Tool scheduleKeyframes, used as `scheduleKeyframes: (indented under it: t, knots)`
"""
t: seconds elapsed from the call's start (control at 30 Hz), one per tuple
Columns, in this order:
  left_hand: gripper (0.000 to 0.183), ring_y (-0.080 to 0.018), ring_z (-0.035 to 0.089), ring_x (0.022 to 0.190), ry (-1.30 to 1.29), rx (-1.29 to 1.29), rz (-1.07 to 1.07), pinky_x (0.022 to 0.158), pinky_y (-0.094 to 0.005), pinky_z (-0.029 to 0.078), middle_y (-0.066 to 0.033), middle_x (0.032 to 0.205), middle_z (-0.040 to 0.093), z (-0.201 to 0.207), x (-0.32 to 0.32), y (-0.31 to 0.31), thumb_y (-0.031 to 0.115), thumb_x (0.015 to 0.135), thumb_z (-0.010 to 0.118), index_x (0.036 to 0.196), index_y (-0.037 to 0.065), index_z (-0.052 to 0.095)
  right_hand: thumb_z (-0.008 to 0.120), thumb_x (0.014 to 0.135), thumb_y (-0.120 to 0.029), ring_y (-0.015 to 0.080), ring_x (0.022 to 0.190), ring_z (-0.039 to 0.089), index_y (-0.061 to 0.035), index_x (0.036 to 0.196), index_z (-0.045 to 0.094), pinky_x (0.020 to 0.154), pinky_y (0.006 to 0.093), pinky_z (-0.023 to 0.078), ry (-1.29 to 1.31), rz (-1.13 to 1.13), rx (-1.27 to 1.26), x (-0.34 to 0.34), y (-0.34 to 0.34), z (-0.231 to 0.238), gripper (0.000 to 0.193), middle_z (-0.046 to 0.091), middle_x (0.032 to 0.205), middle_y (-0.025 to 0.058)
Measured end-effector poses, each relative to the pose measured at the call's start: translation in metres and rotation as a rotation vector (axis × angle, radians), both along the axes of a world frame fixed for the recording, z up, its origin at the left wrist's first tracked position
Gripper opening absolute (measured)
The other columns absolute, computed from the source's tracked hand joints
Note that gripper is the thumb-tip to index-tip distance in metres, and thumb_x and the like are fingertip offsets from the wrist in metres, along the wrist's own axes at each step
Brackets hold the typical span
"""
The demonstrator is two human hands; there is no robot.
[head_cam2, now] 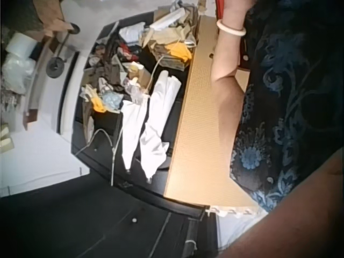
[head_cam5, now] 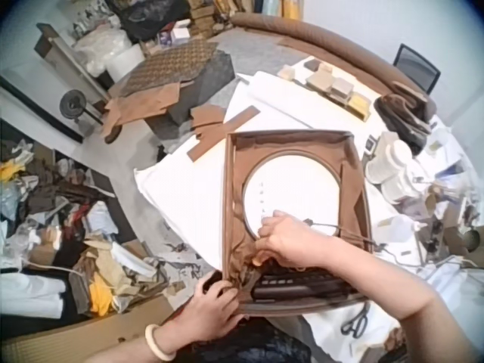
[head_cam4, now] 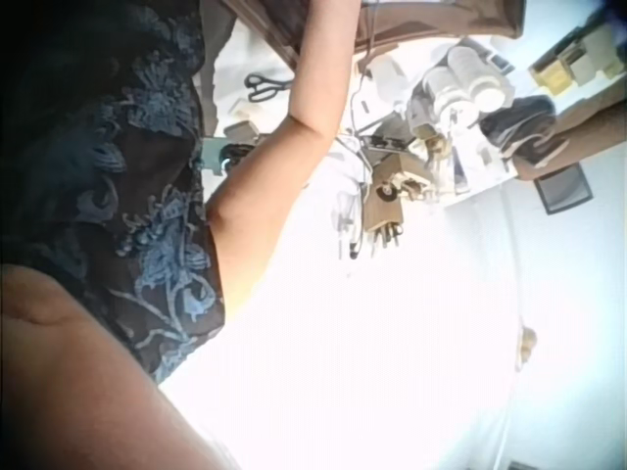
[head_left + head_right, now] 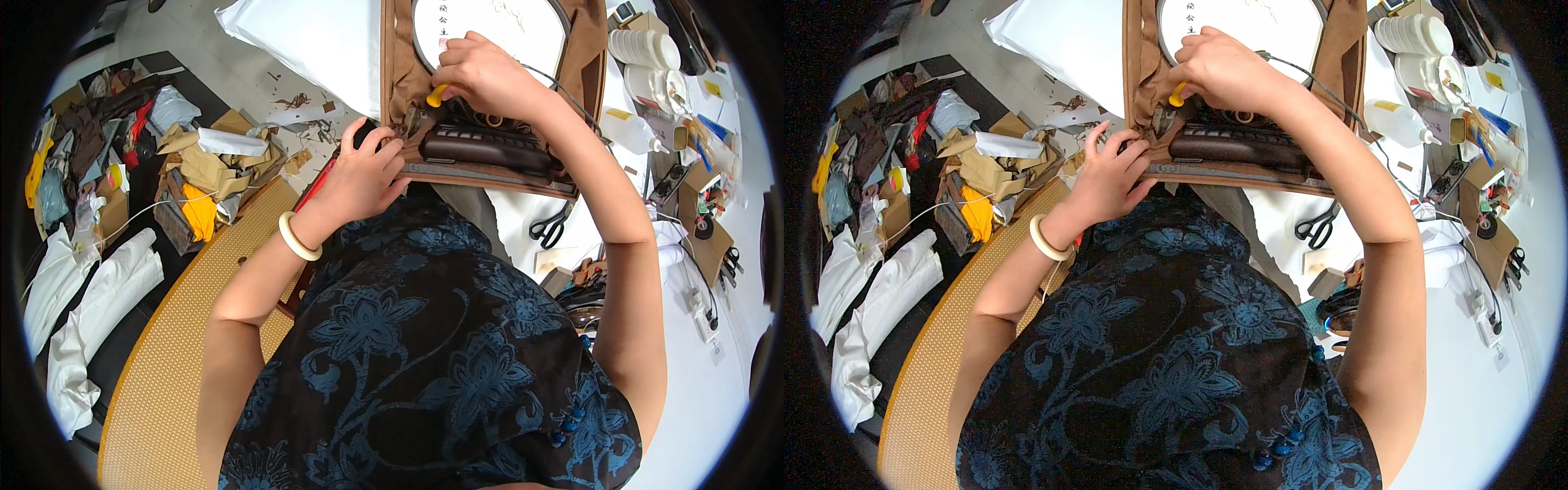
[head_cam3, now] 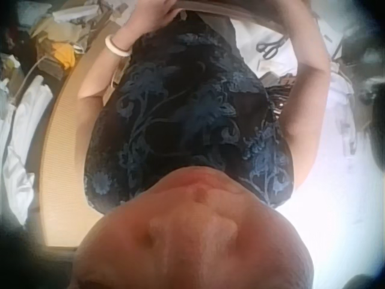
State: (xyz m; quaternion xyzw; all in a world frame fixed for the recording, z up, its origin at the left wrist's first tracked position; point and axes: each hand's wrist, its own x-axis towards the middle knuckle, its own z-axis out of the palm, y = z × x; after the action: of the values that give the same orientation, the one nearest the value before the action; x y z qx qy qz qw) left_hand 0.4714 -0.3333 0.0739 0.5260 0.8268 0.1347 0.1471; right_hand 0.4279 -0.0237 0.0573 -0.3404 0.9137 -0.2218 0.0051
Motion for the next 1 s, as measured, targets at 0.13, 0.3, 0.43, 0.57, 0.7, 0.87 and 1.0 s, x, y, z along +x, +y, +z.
scheduleKeyframes:
  t: [0.13, 0.3, 0.43, 0.57, 0.7, 0.87, 1.0]
  knots:
    - [0.018, -0.0307, 0.055, 0.124, -0.084, 0.046, -0.002, 0.109, -0.0539, 0.036, -0.0066, 0.125, 0.067, -0.002, -0.007, 0.002, 0.021, 0.093, 0.075, 0.104, 0.007, 0.07, 0.085, 0.083, -0.018, 0.0246, 0.1, 0.068, -0.0124, 0.098, 0.083, 0.095, 0.0406, 0.05, -0.023, -0.011, -0.015, -0.007, 0.002, 0.01, 0.016, 0.071, 0.083, 0.0036]
    - [0.017, -0.0293, 0.056, 0.11, -0.134, -0.023, -0.053, 0.101, -0.046, 0.039, -0.0046, 0.104, 0.066, -0.013, -0.021, 0.007, 0.004, 0.086, 0.071, 0.102, 0.009, 0.067, 0.084, 0.086, -0.019, 0.0254, 0.101, 0.068, -0.0112, 0.098, 0.083, 0.096, 0.0418, 0.05, -0.07, -0.031, -0.021, -0.008, 0.001, 0.008, 0.015, 0.07, 0.085, 0.0053]
    - [0.029, -0.0272, 0.056, 0.106, -0.015, 0.102, -0.058, 0.099, -0.0434, 0.04, -0.0035, 0.095, 0.062, -0.015, -0.017, 0.009, 0.001, 0.081, 0.07, 0.109, 0.01, 0.069, 0.083, 0.087, -0.019, 0.0264, 0.099, 0.069, -0.0096, 0.096, 0.082, 0.095, 0.0426, 0.051, -0.111, -0.053, -0.044, -0.007, 0.012, 0.009, 0.013, 0.071, 0.088, 0.0064]
    - [0.035, -0.0265, 0.057, 0.106, 0.037, 0.116, -0.026, 0.1, -0.0416, 0.041, -0.004, 0.099, 0.062, -0.023, -0.003, 0.007, 0.002, 0.081, 0.07, 0.115, 0.009, 0.07, 0.084, 0.087, -0.019, 0.0291, 0.098, 0.069, -0.008, 0.096, 0.081, 0.092, 0.0442, 0.052, -0.113, -0.052, -0.059, -0.01, 0.017, 0.012, 0.014, 0.071, 0.087, 0.0079]
    - [0.031, -0.0258, 0.057, 0.108, 0.008, 0.044, -0.015, 0.101, -0.041, 0.041, -0.0044, 0.104, 0.062, -0.014, -0.005, 0.009, 0.002, 0.082, 0.069, 0.112, 0.009, 0.071, 0.084, 0.087, -0.019, 0.0306, 0.096, 0.069, -0.0074, 0.094, 0.081, 0.091, 0.0452, 0.053, -0.116, -0.054, -0.067, -0.009, 0.016, 0.008, 0.014, 0.071, 0.086, 0.0094]
    - [0.02, -0.0237, 0.057, 0.111, -0.019, 0.134, -0.044, 0.1, -0.0399, 0.041, -0.0023, 0.11, 0.065, -0.018, -0.013, 0.005, 0.003, 0.084, 0.07, 0.102, 0.01, 0.07, 0.084, 0.087, -0.018, 0.0305, 0.095, 0.069, -0.0074, 0.095, 0.082, 0.091, 0.0451, 0.054, -0.157, -0.058, -0.087, -0.009, 0.018, 0.01, 0.013, 0.072, 0.085, 0.0101]
    - [0.023, -0.0223, 0.057, 0.115, -0.036, 0.139, -0.065, 0.101, -0.0377, 0.041, 0.0005, 0.112, 0.068, -0.02, -0.014, 0.0, 0.001, 0.087, 0.07, 0.107, 0.011, 0.073, 0.084, 0.087, -0.017, 0.0304, 0.096, 0.07, -0.0068, 0.095, 0.082, 0.091, 0.045, 0.055, -0.169, -0.05, -0.086, -0.012, 0.021, 0.01, 0.013, 0.074, 0.089, 0.0102]
